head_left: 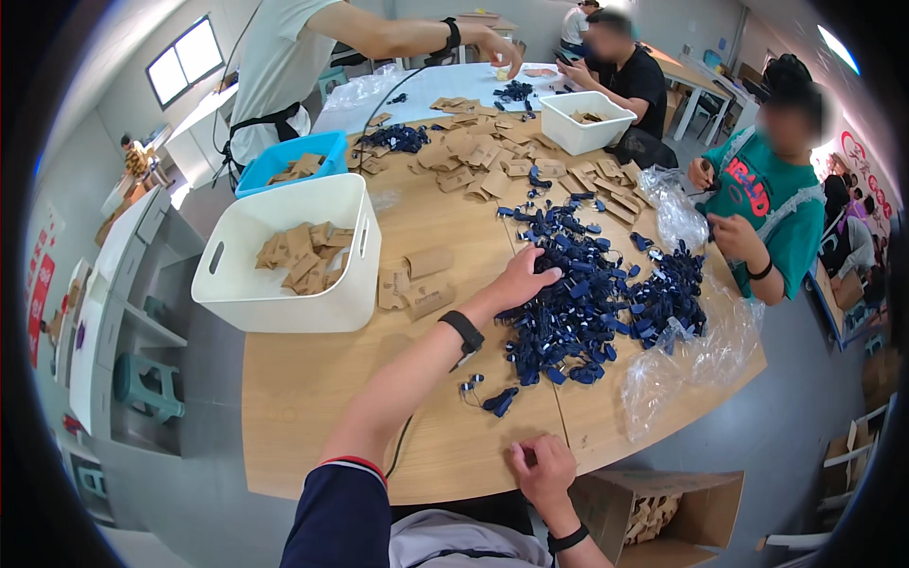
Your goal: Assembling small blue components into individual cardboard packaging sleeves.
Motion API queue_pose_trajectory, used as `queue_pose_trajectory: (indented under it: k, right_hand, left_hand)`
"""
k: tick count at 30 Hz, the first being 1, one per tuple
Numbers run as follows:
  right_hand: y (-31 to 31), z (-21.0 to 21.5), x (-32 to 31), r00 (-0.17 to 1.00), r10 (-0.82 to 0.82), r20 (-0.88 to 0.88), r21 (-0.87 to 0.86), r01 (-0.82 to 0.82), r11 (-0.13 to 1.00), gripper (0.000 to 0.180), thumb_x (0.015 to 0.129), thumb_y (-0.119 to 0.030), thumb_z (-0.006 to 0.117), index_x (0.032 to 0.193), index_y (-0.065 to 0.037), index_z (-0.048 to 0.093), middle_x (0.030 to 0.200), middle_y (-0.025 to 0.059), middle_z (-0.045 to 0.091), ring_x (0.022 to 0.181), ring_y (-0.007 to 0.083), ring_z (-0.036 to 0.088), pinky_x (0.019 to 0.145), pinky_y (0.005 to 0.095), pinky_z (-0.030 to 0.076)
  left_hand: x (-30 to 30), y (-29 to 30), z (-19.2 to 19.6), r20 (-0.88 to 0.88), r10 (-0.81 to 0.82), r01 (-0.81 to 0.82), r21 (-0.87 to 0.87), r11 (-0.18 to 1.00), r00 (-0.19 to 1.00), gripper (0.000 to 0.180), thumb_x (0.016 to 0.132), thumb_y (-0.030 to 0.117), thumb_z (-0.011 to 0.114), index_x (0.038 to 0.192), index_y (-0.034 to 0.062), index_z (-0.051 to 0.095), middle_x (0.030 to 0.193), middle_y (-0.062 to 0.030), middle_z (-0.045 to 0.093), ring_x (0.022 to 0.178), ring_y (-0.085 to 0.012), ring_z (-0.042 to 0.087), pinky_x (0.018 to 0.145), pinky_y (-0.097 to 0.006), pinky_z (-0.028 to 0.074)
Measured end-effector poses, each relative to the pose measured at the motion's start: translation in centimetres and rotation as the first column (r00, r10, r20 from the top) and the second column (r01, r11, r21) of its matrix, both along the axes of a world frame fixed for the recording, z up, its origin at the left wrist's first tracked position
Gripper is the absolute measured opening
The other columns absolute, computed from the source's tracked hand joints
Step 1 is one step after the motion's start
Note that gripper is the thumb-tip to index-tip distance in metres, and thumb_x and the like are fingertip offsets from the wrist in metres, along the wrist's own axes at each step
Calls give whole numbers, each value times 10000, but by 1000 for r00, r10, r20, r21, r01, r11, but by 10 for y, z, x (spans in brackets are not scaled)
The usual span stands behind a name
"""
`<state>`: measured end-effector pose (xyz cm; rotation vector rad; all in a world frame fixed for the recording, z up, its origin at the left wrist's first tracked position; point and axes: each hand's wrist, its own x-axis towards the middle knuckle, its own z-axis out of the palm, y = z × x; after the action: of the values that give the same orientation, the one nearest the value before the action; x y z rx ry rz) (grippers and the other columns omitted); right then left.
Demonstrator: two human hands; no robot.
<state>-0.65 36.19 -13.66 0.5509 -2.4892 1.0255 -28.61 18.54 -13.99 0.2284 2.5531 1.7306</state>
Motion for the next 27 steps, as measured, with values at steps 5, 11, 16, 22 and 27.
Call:
queue_pose_trajectory:
  k: [5,11,16,22,27]
  right_hand:
    - [2,1,-3,1000,-2,29,-5,2,1000,194,701,-99,778,701,-79,584,635,70,526,583,253,537,514,365,413]
    - [2,0,-5,1000,0,8,10,0,1000,199,703,-97,774,690,-82,576,631,62,527,574,246,532,509,359,409]
    - [-1,1,-6,1000,11,1,9,-11,1000,201,700,-95,775,696,-78,575,638,64,535,572,249,532,510,357,410]
    - [1,-1,-6,999,32,22,-8,-32,999,209,689,-99,782,706,-77,575,645,64,542,572,255,531,509,359,410]
    - [4,-2,-6,999,18,41,0,-18,1000,221,665,-106,795,704,-93,578,636,53,530,554,244,510,487,356,387]
  left_hand:
    - [34,-30,17,172,-296,338,-328,882,940,1369,583,580,839,1474,-103,55,1555,-303,63,1462,-386,96,1191,-408,132]
    - [73,-42,28,189,-430,464,-486,741,883,1462,536,602,856,1465,-117,-14,1545,-332,14,1464,-416,19,1197,-439,88]
    - [92,-5,1,-7,-295,254,-485,837,956,1386,633,597,811,1446,-148,-28,1527,-359,14,1451,-452,8,1192,-464,61]
    - [91,42,17,145,-361,388,-404,828,921,1321,727,637,714,1423,-184,-53,1505,-390,-6,1433,-496,-24,1187,-475,45]
    - [0,2,113,521,-427,611,-251,751,739,600,827,397,650,1248,-11,522,1116,-216,646,1091,-304,602,909,-396,464]
